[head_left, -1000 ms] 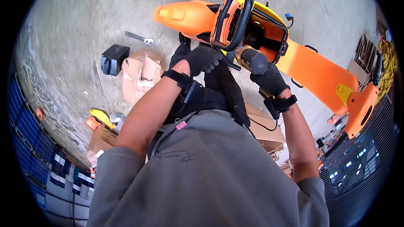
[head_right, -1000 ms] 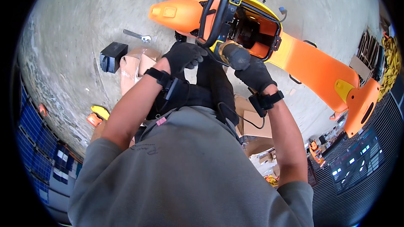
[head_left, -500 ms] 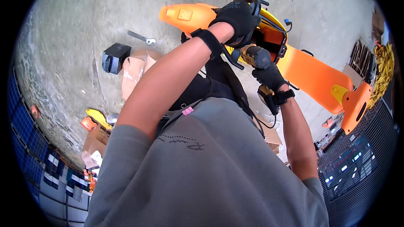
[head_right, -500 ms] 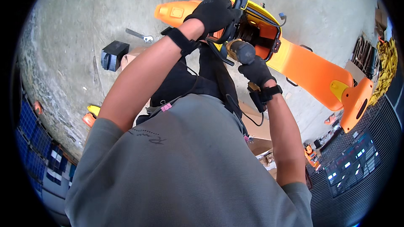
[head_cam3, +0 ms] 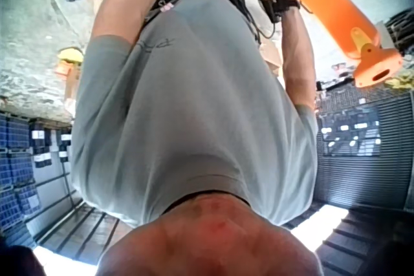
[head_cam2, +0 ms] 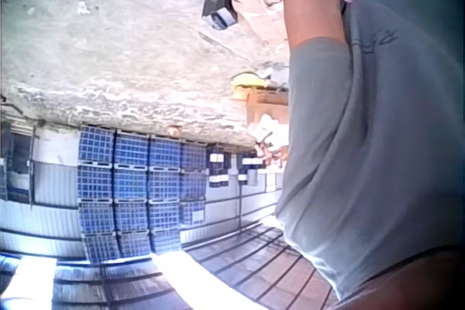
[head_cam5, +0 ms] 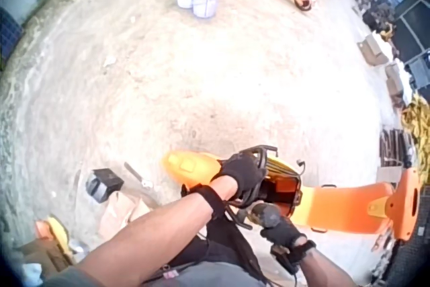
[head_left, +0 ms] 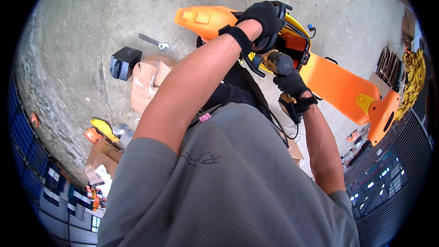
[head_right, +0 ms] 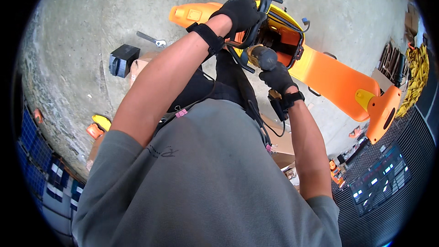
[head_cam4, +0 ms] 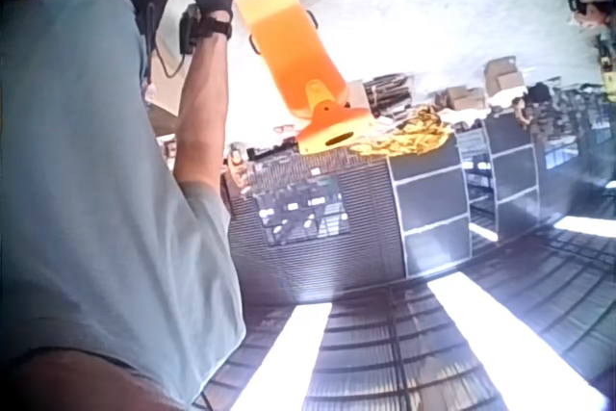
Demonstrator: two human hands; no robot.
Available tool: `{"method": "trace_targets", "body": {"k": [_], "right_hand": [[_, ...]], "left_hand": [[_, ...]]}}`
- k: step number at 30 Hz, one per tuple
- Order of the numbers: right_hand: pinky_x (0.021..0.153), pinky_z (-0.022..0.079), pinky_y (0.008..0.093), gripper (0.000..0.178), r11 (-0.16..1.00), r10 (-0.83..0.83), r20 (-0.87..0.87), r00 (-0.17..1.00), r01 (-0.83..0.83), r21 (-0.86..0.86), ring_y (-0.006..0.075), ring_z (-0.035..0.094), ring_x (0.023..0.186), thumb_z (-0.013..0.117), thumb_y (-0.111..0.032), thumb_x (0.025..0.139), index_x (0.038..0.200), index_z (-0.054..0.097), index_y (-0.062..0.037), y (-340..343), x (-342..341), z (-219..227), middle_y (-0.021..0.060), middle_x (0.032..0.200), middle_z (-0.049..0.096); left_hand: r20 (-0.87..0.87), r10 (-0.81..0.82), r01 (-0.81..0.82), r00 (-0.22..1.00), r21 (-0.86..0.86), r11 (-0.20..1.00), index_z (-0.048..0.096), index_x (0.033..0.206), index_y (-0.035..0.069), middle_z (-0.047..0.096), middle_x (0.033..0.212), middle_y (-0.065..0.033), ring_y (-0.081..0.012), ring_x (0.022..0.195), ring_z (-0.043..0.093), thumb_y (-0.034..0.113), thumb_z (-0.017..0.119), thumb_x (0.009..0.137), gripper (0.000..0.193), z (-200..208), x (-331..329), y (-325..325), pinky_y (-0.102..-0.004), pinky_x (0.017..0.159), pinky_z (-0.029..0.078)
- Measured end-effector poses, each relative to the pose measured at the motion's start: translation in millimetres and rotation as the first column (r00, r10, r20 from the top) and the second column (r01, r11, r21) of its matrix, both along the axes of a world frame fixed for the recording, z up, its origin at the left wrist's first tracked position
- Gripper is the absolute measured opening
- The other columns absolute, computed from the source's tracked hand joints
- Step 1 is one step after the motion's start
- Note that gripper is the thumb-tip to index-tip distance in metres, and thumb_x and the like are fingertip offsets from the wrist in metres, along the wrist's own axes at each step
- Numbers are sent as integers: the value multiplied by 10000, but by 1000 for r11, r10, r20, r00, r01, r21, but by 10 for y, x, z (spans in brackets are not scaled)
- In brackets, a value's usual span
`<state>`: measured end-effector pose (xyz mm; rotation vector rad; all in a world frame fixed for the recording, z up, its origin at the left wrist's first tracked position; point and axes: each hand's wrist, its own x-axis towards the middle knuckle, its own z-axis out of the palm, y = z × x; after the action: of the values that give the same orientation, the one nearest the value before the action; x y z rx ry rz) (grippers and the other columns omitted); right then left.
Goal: The person uses a power drill to unscrew a panel on an orange scooter, adjusts the scooter body by hand, and then sits down to open a plastic bag of fasteners and install one into the scooter frame with the power drill.
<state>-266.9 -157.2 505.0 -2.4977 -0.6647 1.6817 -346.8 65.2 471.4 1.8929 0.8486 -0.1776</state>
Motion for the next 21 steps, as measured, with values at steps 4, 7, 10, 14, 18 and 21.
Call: {"method": "trace_targets", "body": {"k": [4, 7, 10, 14, 18, 21], "right_hand": [[560, 496, 326, 181, 998, -45, -6, 999, 45, -33, 180, 625, 605, 661, -122, 739, 874, 618, -10, -15, -12, 3, 71, 697, 641], [564, 498, 328, 181, 999, -27, 2, 1000, 27, -16, 185, 628, 610, 661, -120, 739, 880, 624, -12, -47, -7, -11, 77, 705, 646], [569, 500, 327, 181, 1000, -27, 5, 1000, 27, -9, 186, 634, 615, 665, -125, 739, 878, 632, -14, -55, 2, -34, 77, 706, 651], [579, 505, 331, 197, 1000, 14, 5, 1000, -14, -9, 190, 643, 629, 667, -132, 739, 892, 636, -11, -59, 12, -52, 82, 718, 658], [588, 507, 336, 216, 999, 33, 16, 999, -33, -9, 197, 649, 641, 667, -135, 738, 912, 634, -11, -105, 41, -94, 87, 730, 665], [592, 508, 339, 217, 999, 32, 20, 999, -32, 5, 199, 653, 650, 666, -134, 737, 915, 634, -14, -94, 36, -114, 86, 733, 667]], "left_hand": [[1, -19, 19, 1000, 5, 1000, 738, 940, 29, 709, 877, -187, -323, 829, 689, 448, 668, 834, 438, 52, 7, 10, -398, 805, 526], [-18, -20, 19, 1000, -18, 1000, 737, 942, 21, 710, 881, -191, -323, 839, 691, 452, 669, 827, 450, 122, -3, 40, -397, 804, 528], [-21, -21, 21, 1000, -12, 1000, 736, 954, 21, 711, 892, -193, -325, 849, 692, 446, 668, 822, 450, 71, 21, 42, -395, 810, 527], [-13, -26, 26, 1000, -6, 1000, 734, 971, 22, 710, 913, -196, -328, 865, 691, 430, 666, 819, 441, 59, 13, 36, -396, 817, 527], [-10, -22, 22, 1000, -18, 1000, 731, 985, 20, 705, 939, -208, -338, 888, 687, 413, 663, 818, 433, 56, 35, 27, -400, 827, 527], [-22, -34, 34, 999, 0, 999, 728, 996, 15, 700, 960, -217, -347, 906, 684, 403, 660, 819, 432, 63, 26, 48, -404, 837, 526]]}}
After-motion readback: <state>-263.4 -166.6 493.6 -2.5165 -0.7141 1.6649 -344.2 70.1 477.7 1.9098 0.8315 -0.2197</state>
